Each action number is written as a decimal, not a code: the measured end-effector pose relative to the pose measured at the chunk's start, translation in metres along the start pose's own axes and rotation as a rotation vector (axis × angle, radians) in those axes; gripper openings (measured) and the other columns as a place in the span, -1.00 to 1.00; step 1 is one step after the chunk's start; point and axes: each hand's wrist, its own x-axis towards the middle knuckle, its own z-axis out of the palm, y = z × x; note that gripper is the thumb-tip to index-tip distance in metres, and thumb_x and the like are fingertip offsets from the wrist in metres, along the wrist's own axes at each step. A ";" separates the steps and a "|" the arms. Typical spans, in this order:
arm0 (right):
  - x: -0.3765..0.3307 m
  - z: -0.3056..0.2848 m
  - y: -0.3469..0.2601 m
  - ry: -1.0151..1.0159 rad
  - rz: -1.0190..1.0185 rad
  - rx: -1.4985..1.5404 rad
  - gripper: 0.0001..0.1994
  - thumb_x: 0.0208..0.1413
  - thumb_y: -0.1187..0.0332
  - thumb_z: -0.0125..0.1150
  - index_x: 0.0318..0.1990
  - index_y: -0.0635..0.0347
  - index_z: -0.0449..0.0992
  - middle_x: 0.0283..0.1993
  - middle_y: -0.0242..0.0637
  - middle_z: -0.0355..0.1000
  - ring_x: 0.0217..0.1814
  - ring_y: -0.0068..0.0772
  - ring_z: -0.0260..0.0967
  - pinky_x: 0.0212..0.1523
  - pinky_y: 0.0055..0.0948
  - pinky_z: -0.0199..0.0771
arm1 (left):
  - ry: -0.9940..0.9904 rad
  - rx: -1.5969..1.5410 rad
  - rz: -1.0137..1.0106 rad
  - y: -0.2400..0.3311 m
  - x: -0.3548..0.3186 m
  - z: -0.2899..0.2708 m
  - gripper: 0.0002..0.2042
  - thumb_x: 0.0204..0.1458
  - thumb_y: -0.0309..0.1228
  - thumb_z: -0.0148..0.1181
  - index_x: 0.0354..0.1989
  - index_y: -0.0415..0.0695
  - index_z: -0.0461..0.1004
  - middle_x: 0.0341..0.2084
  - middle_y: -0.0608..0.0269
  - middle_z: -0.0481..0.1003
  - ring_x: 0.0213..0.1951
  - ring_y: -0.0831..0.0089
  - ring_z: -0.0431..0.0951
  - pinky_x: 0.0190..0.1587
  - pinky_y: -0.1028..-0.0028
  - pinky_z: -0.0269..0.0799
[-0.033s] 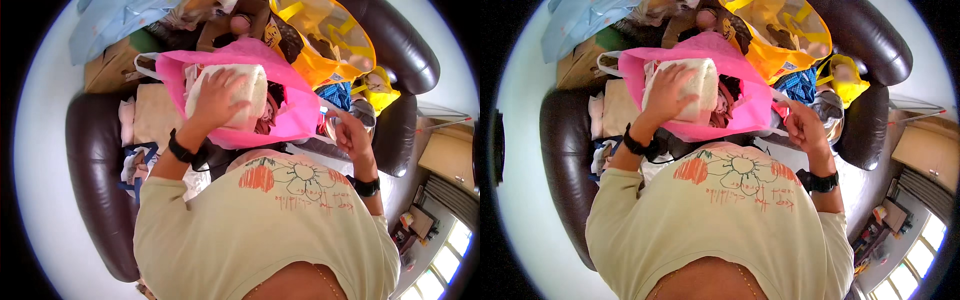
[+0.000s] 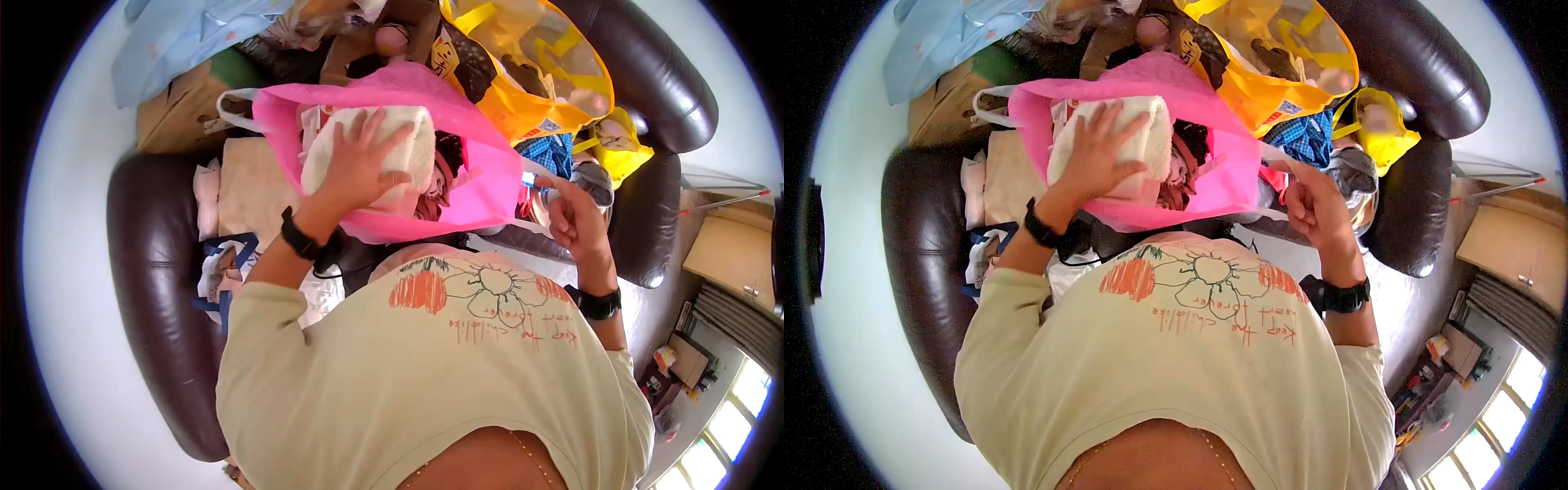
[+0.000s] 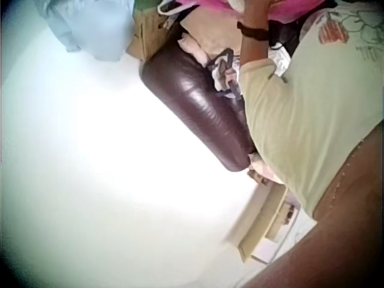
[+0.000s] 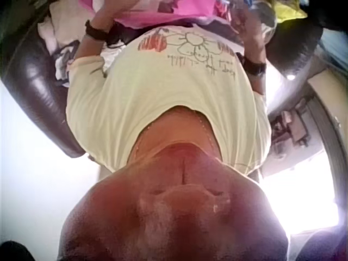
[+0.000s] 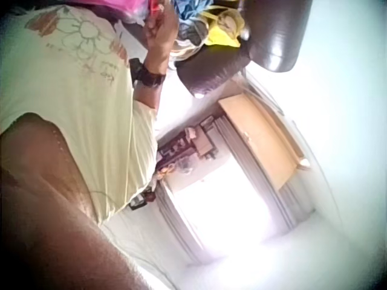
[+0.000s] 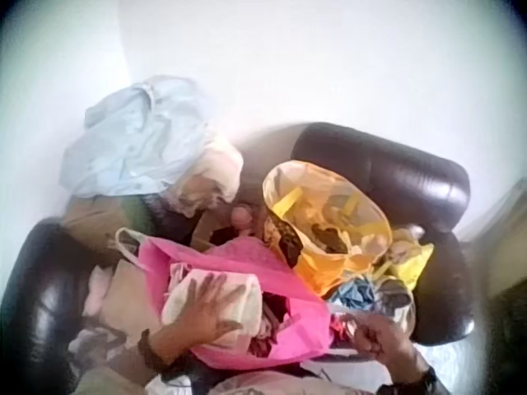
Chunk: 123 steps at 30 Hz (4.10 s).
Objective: The person sorts various items of clothing and household textiles by picking them up from a pile on a couch, unfolding or smoothing them by hand, and placing them into different bags and boxes.
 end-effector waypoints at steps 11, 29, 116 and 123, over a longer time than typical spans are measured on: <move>0.001 -0.005 0.012 0.008 -0.007 0.126 -0.68 0.07 0.20 -0.16 -0.25 0.26 0.41 -0.85 -0.51 -0.03 -0.90 -0.74 -0.21 -0.91 -0.74 -0.21 | -0.095 0.040 -0.036 -0.011 -0.001 0.045 -0.29 -0.38 -0.01 0.19 0.08 0.26 0.12 0.09 -0.01 0.01 0.12 -0.03 -0.03 0.03 -0.11 -0.20; 0.026 0.056 -0.030 -0.438 -0.070 0.359 -0.76 0.11 0.27 -0.24 -0.28 0.20 0.33 -0.83 -0.47 0.03 -0.90 -0.68 -0.22 -0.90 -0.70 -0.15 | 0.584 -1.218 -0.598 -0.089 -0.018 -0.082 -0.83 -0.07 -0.34 0.04 -0.50 -0.20 0.36 -0.81 0.46 0.15 -0.70 0.67 0.13 -0.53 0.63 0.16; 0.123 0.149 -0.016 -0.441 -0.003 0.063 -0.87 -0.02 0.39 -0.03 -0.29 0.16 0.35 -0.26 -0.36 0.33 -0.20 -0.41 0.26 -0.02 -0.22 0.19 | 1.892 -1.602 -0.709 -0.187 -0.199 -0.005 -0.63 -0.13 -0.46 0.15 -0.09 -0.16 0.28 -0.19 0.31 0.35 -0.16 0.50 0.34 -0.11 0.48 0.27; 0.119 0.177 -0.022 -0.524 0.066 0.064 -0.79 0.06 0.30 -0.14 -0.42 0.28 0.31 -0.23 -0.02 0.35 -0.10 -0.17 0.29 -0.04 -0.16 0.25 | 1.287 -1.703 -0.483 -0.147 -0.154 -0.070 -0.61 -0.04 -0.39 0.00 -0.01 -0.20 0.17 -0.08 0.12 0.26 -0.07 0.33 0.31 -0.02 0.34 0.24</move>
